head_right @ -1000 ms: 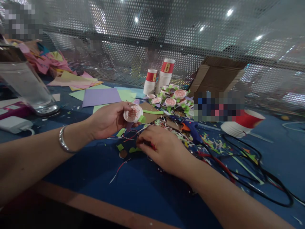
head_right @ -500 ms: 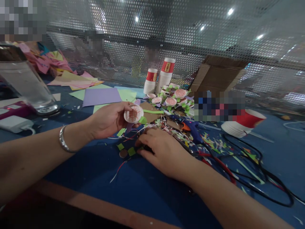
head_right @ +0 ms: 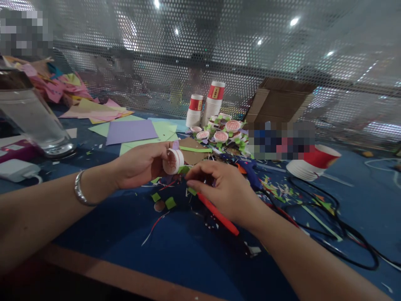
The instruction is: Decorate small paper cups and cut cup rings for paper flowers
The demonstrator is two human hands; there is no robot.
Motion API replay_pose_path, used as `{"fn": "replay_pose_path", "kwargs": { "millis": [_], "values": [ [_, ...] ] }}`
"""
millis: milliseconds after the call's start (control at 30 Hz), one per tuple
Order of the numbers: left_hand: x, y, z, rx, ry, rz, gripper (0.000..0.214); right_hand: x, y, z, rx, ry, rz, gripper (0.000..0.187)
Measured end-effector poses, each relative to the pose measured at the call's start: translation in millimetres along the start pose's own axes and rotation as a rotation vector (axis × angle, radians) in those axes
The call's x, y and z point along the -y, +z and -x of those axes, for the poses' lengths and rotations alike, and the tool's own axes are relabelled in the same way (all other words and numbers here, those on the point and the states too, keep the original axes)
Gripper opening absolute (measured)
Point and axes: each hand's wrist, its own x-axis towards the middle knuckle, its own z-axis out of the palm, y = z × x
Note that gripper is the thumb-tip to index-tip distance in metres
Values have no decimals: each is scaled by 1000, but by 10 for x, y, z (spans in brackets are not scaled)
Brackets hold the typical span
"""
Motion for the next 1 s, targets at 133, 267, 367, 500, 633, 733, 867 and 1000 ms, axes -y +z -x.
{"fn": "replay_pose_path", "kwargs": {
  "millis": [133,267,367,500,633,733,867,1000],
  "values": [
    [-10,25,24,-5,13,-111,14,-10,-39,-5,-166,39,-156,10],
    [-2,41,46,73,3,-141,12,-26,-36,-4,-315,18,-207,9],
    [10,55,72,134,-24,-201,10,-14,-13,-7,-356,-16,-220,8],
    [25,77,101,222,-42,-217,15,30,20,-7,-353,-47,-210,6],
    [37,91,112,245,-44,-219,15,52,46,-3,-332,-70,-200,4],
    [40,93,113,248,-42,-202,15,51,59,2,-328,-92,-198,4],
    [41,96,117,240,-58,-178,17,62,75,19,-342,-113,-164,4],
    [45,108,123,245,-66,-156,18,79,93,36,-347,-142,-112,6]
  ]
}}
